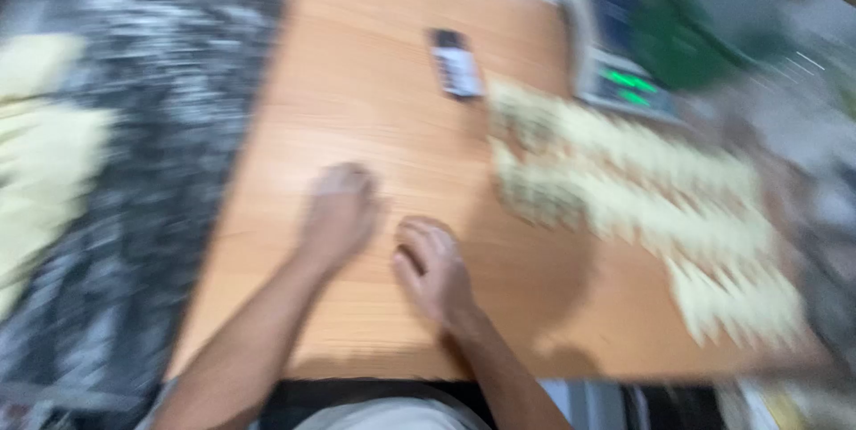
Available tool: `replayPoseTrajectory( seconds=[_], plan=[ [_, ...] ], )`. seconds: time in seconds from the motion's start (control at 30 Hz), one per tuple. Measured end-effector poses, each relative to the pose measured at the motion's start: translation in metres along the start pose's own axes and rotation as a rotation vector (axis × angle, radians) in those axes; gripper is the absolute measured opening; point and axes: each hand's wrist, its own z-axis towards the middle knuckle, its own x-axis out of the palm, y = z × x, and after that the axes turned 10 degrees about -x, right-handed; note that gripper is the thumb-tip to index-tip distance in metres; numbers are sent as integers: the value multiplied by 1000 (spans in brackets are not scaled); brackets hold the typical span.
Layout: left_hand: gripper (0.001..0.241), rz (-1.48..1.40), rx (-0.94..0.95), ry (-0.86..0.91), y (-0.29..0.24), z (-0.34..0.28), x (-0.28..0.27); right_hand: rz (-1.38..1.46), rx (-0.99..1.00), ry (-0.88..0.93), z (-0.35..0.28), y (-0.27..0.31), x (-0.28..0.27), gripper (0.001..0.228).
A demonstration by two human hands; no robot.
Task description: Rolling and shaping croissant dough on a wooden workbench.
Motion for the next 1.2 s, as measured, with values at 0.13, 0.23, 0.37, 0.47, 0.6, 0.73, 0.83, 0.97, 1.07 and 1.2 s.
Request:
replayPoseTrajectory(
  seconds=[0.13, 0.23, 0.37, 0.47, 0.6, 0.73, 0.83, 0.97, 1.07, 1.2],
  plan=[
    [17, -120, -214, 41, -11, 6, -33, 979, 248, -144, 73, 18, 48, 37],
    [21, -362, -307, 117, -8, 1, -26, 1018, 105, -212, 130, 92, 26, 36],
    [15, -1154, -33, -71, 22, 0, 20, 490, -559, -60, 182, 146, 49, 26],
    [13, -517, -57, -176, 8, -9, 2, 497, -606, 117, 216, 159, 102, 28],
    [11, -659, -213, 70, 9, -1, -30, 317, -740, 185, 264, 138, 203, 35],
    [14, -808, -260, 36, 24, 0, -27, 328, -295, 460, 288, 167, 180, 51],
    [15, -846, -166, -6, 27, 2, -24, 462, -46, 498, 298, 149, 186, 56],
    [16, -689, -122, 39, 24, -4, -13, 532, -59, 584, 284, 128, 187, 46],
    [19, -642, 15, -40, 22, -9, -13, 593, -288, 432, 274, 130, 182, 54],
    [16, -709, -152, 46, 20, -4, -24, 524, -467, 385, 280, 140, 181, 51]
  ],
)
